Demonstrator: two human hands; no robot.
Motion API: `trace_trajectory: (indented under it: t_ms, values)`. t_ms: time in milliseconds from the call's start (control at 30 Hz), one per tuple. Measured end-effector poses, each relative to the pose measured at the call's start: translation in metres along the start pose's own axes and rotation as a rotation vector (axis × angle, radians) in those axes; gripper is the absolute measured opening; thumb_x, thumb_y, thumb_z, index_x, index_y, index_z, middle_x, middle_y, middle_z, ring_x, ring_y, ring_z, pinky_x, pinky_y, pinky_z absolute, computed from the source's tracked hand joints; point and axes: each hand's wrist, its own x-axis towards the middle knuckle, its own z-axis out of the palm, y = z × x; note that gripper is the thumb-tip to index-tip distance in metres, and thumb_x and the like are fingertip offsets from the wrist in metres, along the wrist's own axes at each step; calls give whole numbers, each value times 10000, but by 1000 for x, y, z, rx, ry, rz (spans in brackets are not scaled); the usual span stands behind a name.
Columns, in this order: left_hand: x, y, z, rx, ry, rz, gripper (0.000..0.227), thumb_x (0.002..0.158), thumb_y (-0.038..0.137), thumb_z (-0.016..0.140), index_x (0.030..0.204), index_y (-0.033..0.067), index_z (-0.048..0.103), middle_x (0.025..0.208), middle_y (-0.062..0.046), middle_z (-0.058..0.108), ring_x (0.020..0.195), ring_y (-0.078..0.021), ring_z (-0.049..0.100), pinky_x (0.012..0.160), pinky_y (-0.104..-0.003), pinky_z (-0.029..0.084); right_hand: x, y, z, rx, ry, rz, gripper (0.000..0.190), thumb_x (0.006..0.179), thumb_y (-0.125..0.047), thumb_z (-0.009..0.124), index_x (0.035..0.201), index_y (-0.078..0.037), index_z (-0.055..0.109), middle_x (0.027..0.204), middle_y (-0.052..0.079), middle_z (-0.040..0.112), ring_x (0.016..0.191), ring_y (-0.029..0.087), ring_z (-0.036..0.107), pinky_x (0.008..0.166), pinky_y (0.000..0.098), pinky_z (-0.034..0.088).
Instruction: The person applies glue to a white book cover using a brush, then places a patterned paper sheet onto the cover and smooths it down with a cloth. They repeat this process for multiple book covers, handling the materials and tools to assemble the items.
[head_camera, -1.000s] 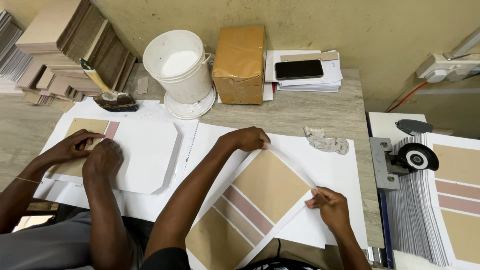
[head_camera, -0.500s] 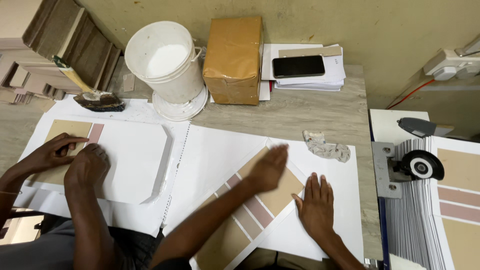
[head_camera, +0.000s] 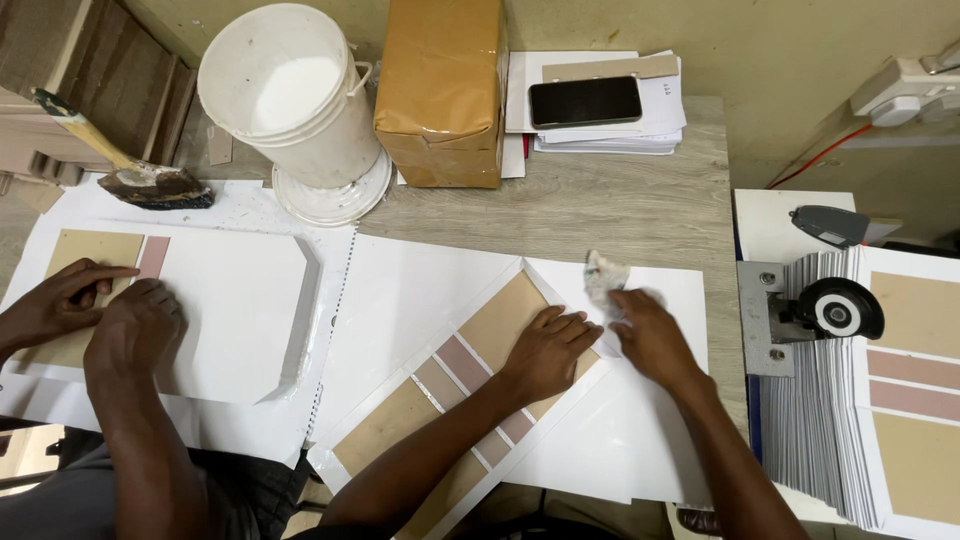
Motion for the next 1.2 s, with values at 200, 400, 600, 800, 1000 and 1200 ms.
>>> trace_trajectory:
  t_ms: [200, 400, 600, 800, 1000, 1200]
  values:
    - [-4, 0, -13, 171, 45, -164, 422, 1010, 191, 529, 1415, 89, 589, 1377, -150, 624, 1410, -365, 582, 1241, -577, 367, -17, -13, 12, -19, -130, 49, 125, 989, -144, 713, 1086, -172, 787, 1031, 25, 772, 996, 248, 785, 823, 399, 639]
    - [-8, -24, -52, 174, -59, -229, 612, 1043, 375, 491, 1598, 120, 530, 1641, -215, 507, 1597, -382, 401, 1354, -561, 176, -18, -52, -29, -38, -382, 94, 162, 967, -49, 651, 1003, -95, 802, 892, 114, 791, 900, 309, 805, 783, 415, 615]
    - [-18, -41, -22, 147, 153, -174, 336, 989, 151, 536, 1257, 37, 703, 1247, -138, 670, 1375, -352, 613, 1220, -530, 460, 91, -74, -1, 102, -275, -22, 257, 952, -61, 700, 1204, -101, 722, 976, 162, 841, 1035, 423, 791, 912, 525, 590]
    - [-28, -51, 1, 113, 199, -230, 232, 1003, 45, 524, 1079, 59, 743, 1023, -65, 655, 1189, -281, 706, 1144, -449, 550, 161, -99, 20, 77, -159, -49, 202, 931, -194, 802, 1121, -147, 751, 998, 135, 815, 1018, 387, 788, 901, 511, 604]
    - [-32, -51, -5, 91, 179, -309, 216, 982, 12, 535, 1041, 76, 732, 1015, -50, 635, 1189, -262, 696, 1074, -407, 575, 14, -31, -6, -185, -450, 127, 219, 908, -261, 752, 1111, -192, 795, 1077, 128, 847, 1110, 388, 796, 973, 509, 610]
    - [-30, -50, -8, 24, 207, -298, 218, 962, -44, 561, 985, 56, 753, 928, -55, 633, 1047, -239, 700, 1094, -400, 572, 12, -47, -23, -186, -637, 313, 245, 839, -236, 818, 1061, -132, 822, 926, 152, 821, 760, 285, 838, 784, 406, 641]
